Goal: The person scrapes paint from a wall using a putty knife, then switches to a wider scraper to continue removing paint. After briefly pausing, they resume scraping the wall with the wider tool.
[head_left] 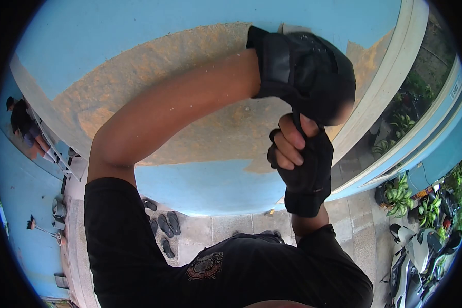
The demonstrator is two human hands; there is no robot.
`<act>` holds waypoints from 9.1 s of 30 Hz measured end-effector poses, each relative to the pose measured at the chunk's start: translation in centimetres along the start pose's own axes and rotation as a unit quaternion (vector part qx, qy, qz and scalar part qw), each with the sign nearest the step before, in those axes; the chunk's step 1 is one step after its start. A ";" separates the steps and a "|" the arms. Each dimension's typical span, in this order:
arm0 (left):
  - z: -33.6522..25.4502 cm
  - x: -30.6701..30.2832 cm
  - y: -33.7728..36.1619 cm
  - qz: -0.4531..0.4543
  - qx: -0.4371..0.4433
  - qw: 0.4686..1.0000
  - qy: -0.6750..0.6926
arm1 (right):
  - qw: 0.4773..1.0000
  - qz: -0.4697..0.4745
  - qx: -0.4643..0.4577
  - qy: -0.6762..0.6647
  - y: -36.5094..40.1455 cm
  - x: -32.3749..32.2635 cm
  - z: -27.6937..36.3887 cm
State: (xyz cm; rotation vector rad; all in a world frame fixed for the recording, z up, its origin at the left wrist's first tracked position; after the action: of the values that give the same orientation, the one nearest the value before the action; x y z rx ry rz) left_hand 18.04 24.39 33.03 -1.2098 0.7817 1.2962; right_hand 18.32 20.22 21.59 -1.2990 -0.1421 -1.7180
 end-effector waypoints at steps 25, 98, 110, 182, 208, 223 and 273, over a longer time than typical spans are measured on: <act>-0.8 0.8 0.1 0.011 0.022 0.997 0.072 | 1.000 -0.020 -0.020 -0.002 0.9 -0.9 -0.7; -0.8 0.5 -0.8 0.030 0.015 0.999 0.024 | 0.998 0.030 0.013 -0.053 0.9 -0.4 -0.2; -0.6 0.0 -0.9 -0.055 0.072 0.995 0.035 | 0.999 -0.002 0.006 -0.042 0.5 -0.2 0.4; -0.7 -0.8 -0.5 -0.135 0.053 0.986 0.077 | 0.999 -0.010 0.037 0.003 0.6 -0.3 0.8; -2.4 -2.1 -0.6 -0.042 0.052 0.995 0.079 | 0.996 0.052 0.038 -0.069 0.9 1.7 -0.3; -3.8 4.7 0.6 -0.007 0.021 0.995 0.101 | 0.985 -0.031 0.048 -0.162 4.9 -2.5 -4.1; -0.7 0.9 -1.6 -0.144 -0.012 0.989 -0.045 | 0.996 -0.028 0.071 -0.043 2.6 -1.9 2.6</act>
State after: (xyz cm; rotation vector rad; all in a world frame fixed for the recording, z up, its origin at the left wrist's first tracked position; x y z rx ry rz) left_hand 19.94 24.20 32.32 -1.2236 0.5065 1.1155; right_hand 21.97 21.46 20.14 -1.2750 -0.3479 -1.6672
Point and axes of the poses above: each hand's wrist, its own y-axis away from the middle knuckle, its own x-axis out of the palm, z = x × y, the point moved 7 cm from there along -y, towards the middle knuckle, and after that the axes turned 11 degrees about x, right-handed, at the moved point
